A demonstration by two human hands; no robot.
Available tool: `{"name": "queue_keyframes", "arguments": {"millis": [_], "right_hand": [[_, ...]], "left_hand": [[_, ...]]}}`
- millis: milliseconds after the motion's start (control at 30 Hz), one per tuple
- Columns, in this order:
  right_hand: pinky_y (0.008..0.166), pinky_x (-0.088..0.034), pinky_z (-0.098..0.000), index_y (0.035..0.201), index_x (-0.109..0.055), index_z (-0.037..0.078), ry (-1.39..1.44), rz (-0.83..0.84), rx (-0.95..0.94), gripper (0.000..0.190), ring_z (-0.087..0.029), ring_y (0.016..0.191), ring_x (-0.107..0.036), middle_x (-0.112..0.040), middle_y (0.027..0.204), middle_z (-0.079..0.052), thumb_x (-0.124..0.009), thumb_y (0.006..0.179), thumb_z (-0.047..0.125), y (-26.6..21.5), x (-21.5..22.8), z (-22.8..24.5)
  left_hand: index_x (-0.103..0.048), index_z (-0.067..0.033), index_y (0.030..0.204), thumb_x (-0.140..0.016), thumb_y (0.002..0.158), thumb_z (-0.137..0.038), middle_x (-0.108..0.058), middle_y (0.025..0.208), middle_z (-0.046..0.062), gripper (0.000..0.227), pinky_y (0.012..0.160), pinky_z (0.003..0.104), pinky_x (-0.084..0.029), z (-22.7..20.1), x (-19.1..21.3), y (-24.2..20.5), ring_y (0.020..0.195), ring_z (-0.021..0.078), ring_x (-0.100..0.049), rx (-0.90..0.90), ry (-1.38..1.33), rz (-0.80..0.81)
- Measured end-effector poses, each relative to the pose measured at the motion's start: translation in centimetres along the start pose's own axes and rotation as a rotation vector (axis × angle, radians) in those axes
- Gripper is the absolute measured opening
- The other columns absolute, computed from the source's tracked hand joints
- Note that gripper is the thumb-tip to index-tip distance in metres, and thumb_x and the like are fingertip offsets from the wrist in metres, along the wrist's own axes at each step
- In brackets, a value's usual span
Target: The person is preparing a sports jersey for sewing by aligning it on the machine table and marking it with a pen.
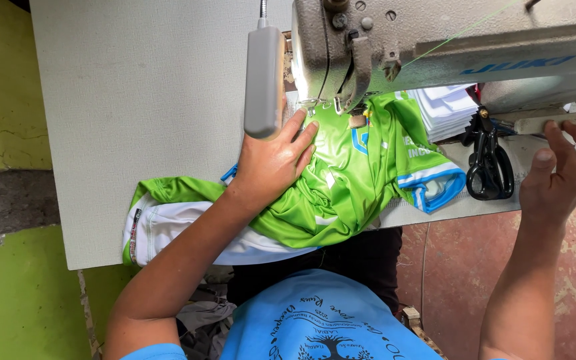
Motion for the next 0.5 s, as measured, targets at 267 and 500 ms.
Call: {"name": "queue_keyframes", "arguments": {"millis": [267, 500], "right_hand": [[0.109, -0.038, -0.0593, 0.126, -0.083, -0.022, 0.019, 0.002, -0.016, 0.073, -0.048, 0.128, -0.054, -0.060, 0.131, -0.027, -0.041, 0.130, 0.038, 0.54, 0.07, 0.62], [0.108, -0.040, -0.0607, 0.125, -0.084, -0.022, 0.017, 0.000, -0.015, 0.072, -0.048, 0.129, -0.055, -0.060, 0.131, -0.027, -0.043, 0.130, 0.037, 0.04, -0.05, 0.12]], "left_hand": [[-0.072, -0.0231, 0.124, -0.067, 0.100, -0.032, -0.066, 0.136, 0.000, 0.026, 0.076, 0.049, -0.054, 0.16, -0.34, -0.03, 0.116, 0.0267, -0.069, 0.021, 0.036, 0.028], [-0.069, -0.0244, 0.124, -0.067, 0.099, -0.033, -0.065, 0.136, -0.002, 0.026, 0.068, 0.046, -0.054, 0.08, -0.11, 0.23, 0.097, 0.0234, -0.071, 0.024, 0.086, 0.032]]}}
Point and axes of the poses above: each hand's wrist, its own y-axis towards the middle knuckle, its own x-axis out of the back of the hand, z = x × y, the point moved 7 cm from there along y, towards the middle knuckle
